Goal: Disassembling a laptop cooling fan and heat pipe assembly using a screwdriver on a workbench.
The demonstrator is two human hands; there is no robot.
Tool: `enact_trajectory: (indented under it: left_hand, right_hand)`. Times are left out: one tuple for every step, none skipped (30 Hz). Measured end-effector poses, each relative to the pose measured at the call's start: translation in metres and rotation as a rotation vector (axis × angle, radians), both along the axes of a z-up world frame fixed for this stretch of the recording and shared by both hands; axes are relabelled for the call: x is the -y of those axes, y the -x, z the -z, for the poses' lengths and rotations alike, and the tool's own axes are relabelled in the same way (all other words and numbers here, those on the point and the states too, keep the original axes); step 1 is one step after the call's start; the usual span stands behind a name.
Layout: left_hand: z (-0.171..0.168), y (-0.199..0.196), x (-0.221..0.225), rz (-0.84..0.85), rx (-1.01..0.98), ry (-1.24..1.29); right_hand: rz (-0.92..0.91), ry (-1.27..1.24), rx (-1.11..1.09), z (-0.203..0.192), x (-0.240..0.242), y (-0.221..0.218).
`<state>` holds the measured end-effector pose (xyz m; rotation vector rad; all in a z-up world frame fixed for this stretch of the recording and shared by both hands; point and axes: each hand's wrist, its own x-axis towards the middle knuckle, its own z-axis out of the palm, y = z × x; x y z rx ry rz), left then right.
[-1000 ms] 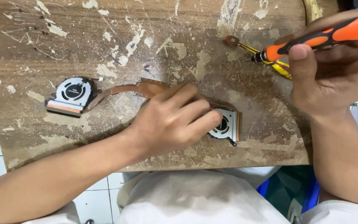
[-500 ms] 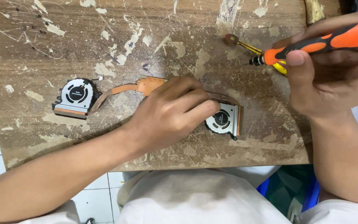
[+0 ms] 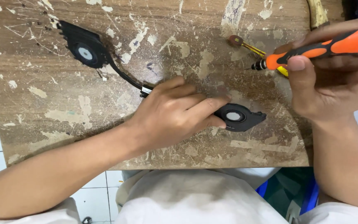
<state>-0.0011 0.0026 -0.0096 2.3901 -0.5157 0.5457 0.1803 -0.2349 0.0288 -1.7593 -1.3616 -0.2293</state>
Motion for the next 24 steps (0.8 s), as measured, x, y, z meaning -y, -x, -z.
enact_trajectory:
  left_hand:
    - [0.000, 0.000, 0.000, 0.001, -0.039, -0.018]
    - [0.000, -0.001, -0.001, 0.001, -0.040, -0.017]
    - [-0.001, -0.002, -0.001, 0.011, -0.072, -0.028]
    - [-0.001, -0.002, -0.001, 0.021, -0.106, -0.040]
    - [-0.001, -0.003, -0.001, 0.019, -0.109, -0.039]
    - [-0.001, -0.003, 0.000, 0.014, -0.129, -0.010]
    - [-0.002, -0.004, 0.001, 0.008, -0.149, 0.019]
    - [-0.001, -0.004, 0.001, 0.010, -0.150, 0.020]
    - [0.001, -0.004, 0.001, -0.006, -0.146, 0.024]
    - [0.002, -0.003, 0.001, -0.023, -0.142, 0.026]
    - [0.001, -0.004, 0.002, -0.023, -0.144, 0.025]
    - [0.000, -0.005, 0.002, -0.050, -0.125, 0.008]
    - [-0.001, -0.005, 0.002, -0.077, -0.106, -0.010]
    - [-0.003, -0.005, 0.001, -0.076, -0.108, -0.009]
    - [-0.004, -0.006, -0.001, -0.085, -0.131, -0.050]
    - [-0.006, -0.006, -0.002, -0.092, -0.155, -0.091]
    - [-0.005, -0.006, -0.002, -0.091, -0.157, -0.090]
    - [-0.005, -0.006, -0.002, -0.091, -0.161, -0.088]
    - [-0.004, -0.006, -0.001, -0.090, -0.165, -0.087]
    - [-0.005, -0.006, -0.002, -0.089, -0.167, -0.085]
    - [-0.005, -0.006, -0.003, -0.098, -0.150, -0.134]
    - [-0.006, -0.006, -0.003, -0.107, -0.131, -0.182]
    - [-0.006, -0.006, -0.003, -0.106, -0.133, -0.181]
    - [-0.007, -0.006, -0.004, -0.099, -0.128, -0.190]
  right_hand:
    - [0.014, -0.015, -0.012, 0.001, 0.000, 0.001]
    - [0.014, -0.014, -0.013, -0.002, -0.002, 0.001]
    - [-0.025, 0.005, -0.013, -0.004, -0.003, 0.001]
    - [-0.064, 0.023, -0.015, -0.007, -0.004, 0.001]
    - [-0.066, 0.024, -0.018, -0.006, -0.005, 0.003]
    - [-0.067, 0.020, -0.026, -0.006, -0.005, 0.004]
    - [-0.069, 0.017, -0.034, -0.006, -0.005, 0.005]
    - [-0.068, 0.018, -0.035, -0.005, -0.009, 0.000]
    - [-0.191, -0.023, 0.030, -0.005, -0.012, -0.006]
    - [-0.317, -0.063, 0.093, -0.004, -0.017, -0.011]
    - [-0.317, -0.064, 0.092, -0.007, -0.018, -0.007]
    - [-0.298, -0.030, 0.051, -0.010, -0.019, -0.002]
    - [-0.279, 0.003, 0.009, -0.013, -0.021, 0.002]
    - [-0.279, 0.004, 0.007, -0.010, -0.020, 0.004]
    - [-0.270, 0.007, -0.019, -0.007, -0.019, 0.006]
    - [-0.261, 0.011, -0.047, -0.004, -0.019, 0.008]
    - [-0.260, 0.013, -0.049, -0.006, -0.018, 0.007]
    - [-0.254, 0.040, -0.025, -0.007, -0.017, 0.007]
    - [-0.248, 0.067, 0.000, -0.008, -0.016, 0.006]
    - [-0.248, 0.068, -0.002, -0.008, -0.017, 0.007]
    - [-0.240, 0.068, -0.003, -0.008, -0.019, 0.008]
    - [-0.232, 0.067, -0.002, -0.008, -0.020, 0.009]
    - [-0.231, 0.068, -0.004, -0.006, -0.018, 0.008]
    - [-0.213, 0.069, 0.003, -0.005, -0.017, 0.008]
